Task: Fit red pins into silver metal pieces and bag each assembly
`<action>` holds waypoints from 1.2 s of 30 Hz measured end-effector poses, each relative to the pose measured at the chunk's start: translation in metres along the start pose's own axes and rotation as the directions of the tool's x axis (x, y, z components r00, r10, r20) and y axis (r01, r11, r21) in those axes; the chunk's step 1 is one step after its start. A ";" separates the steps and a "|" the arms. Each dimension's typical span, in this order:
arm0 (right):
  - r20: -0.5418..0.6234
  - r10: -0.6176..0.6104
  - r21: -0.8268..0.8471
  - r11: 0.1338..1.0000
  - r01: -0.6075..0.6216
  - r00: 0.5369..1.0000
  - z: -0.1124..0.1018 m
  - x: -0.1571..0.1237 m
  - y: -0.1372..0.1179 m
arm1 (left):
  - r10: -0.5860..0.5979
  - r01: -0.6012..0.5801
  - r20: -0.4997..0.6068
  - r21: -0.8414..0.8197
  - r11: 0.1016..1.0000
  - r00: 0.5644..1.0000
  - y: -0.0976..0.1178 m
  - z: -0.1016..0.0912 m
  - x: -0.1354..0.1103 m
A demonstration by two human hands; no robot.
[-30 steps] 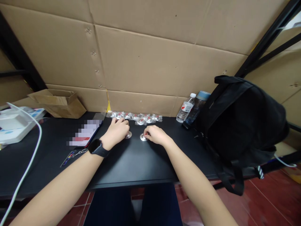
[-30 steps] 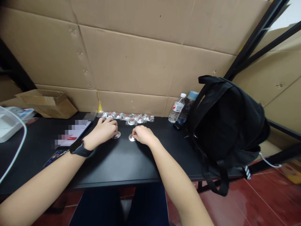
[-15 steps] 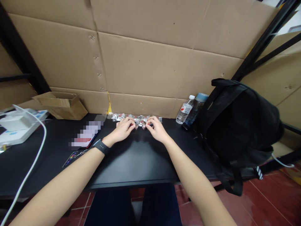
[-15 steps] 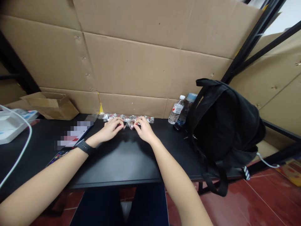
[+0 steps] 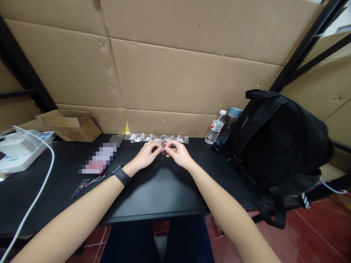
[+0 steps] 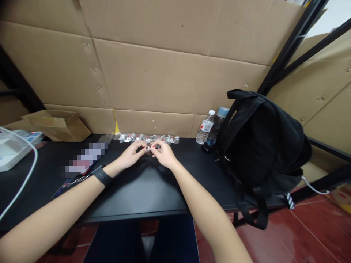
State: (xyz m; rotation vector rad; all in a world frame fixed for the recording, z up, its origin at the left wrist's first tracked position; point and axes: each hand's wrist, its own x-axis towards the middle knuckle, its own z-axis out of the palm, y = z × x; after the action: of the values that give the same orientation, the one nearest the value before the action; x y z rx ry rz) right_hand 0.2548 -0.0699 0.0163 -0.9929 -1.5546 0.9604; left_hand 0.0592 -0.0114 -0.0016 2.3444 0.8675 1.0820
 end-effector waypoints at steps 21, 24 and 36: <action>-0.031 0.294 0.479 0.843 -0.244 0.955 -0.013 -0.001 -0.015 | -0.317 0.472 -0.351 0.605 0.641 0.881 -0.044 -0.088 -0.003; -0.047 0.280 0.451 0.863 -0.230 0.959 -0.015 -0.001 -0.013 | -0.405 0.504 -0.301 0.560 0.658 0.863 -0.066 -0.102 -0.004; -0.125 0.304 0.438 0.871 -0.222 0.945 -0.029 0.002 -0.014 | -0.294 0.425 -0.307 0.613 0.666 0.905 -0.040 -0.086 -0.006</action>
State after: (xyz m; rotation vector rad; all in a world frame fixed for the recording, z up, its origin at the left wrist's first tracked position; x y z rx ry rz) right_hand 0.2816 -0.0699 0.0348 -0.9665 -1.0057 1.2865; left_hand -0.0255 0.0227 0.0244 2.4305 1.9906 0.9087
